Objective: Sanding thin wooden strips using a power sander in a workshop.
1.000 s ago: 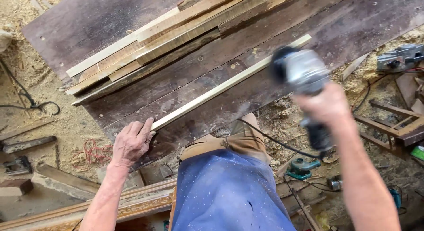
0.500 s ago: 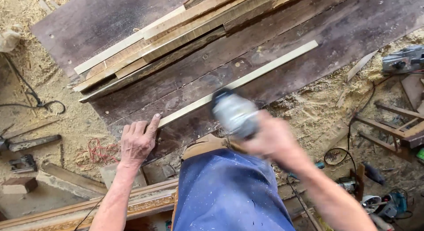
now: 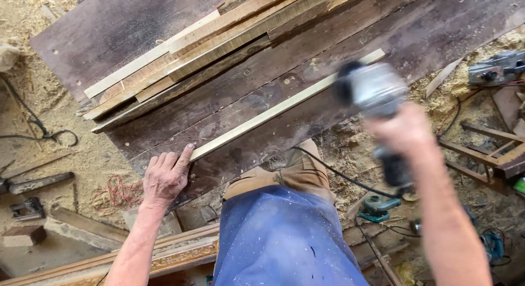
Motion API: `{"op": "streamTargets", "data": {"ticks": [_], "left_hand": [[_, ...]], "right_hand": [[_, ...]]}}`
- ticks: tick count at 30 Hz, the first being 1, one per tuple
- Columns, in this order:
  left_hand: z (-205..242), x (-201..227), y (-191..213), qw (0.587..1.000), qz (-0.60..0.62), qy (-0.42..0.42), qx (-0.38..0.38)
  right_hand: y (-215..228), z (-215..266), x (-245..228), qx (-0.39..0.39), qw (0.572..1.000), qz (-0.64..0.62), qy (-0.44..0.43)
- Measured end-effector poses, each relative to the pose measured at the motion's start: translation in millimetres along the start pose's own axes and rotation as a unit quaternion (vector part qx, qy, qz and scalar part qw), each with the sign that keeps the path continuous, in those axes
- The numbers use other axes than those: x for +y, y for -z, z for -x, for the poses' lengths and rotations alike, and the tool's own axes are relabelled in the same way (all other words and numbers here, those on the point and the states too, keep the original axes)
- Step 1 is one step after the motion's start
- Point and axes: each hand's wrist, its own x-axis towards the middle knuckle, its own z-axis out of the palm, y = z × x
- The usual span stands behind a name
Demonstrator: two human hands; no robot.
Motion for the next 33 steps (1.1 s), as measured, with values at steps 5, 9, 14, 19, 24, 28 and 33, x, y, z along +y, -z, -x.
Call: {"op": "streamTargets", "data": {"ticks": [5,9,14,19,24,28,33], "left_hand": [[-14.1,9.9,44.0,0.973,0.175,0.067,0.131],[-47.7,77.2,38.4,0.465,0.739,0.426,0.238],[-182.8,200.0,1.3,0.263,0.858,0.391,0.204],[-300.0,233.9,-19.9,0.022,0.819,0.563,0.108],[-305.3,235.2,15.5,0.150,0.827,0.541,-0.032],[-188.6,162.6,68.4,0.698,0.647,0.299,-0.069],[-47.2,57.0,11.6,0.971,0.098,0.161,0.147]], "right_hand": [[62.6,-151.0,146.0,0.255,0.922,-0.274,0.096],[57.7,-186.4,229.9,0.261,0.889,-0.339,0.161],[18.0,-184.2,254.9,0.210,0.848,-0.418,0.247],[-5.1,-145.9,260.9,0.149,0.873,-0.346,0.308],[-22.8,-122.4,267.6,0.157,0.873,-0.352,0.300],[-39.5,-94.4,240.1,0.229,0.939,-0.210,0.151],[-72.6,41.7,69.7,0.088,0.982,-0.166,0.015]]}}
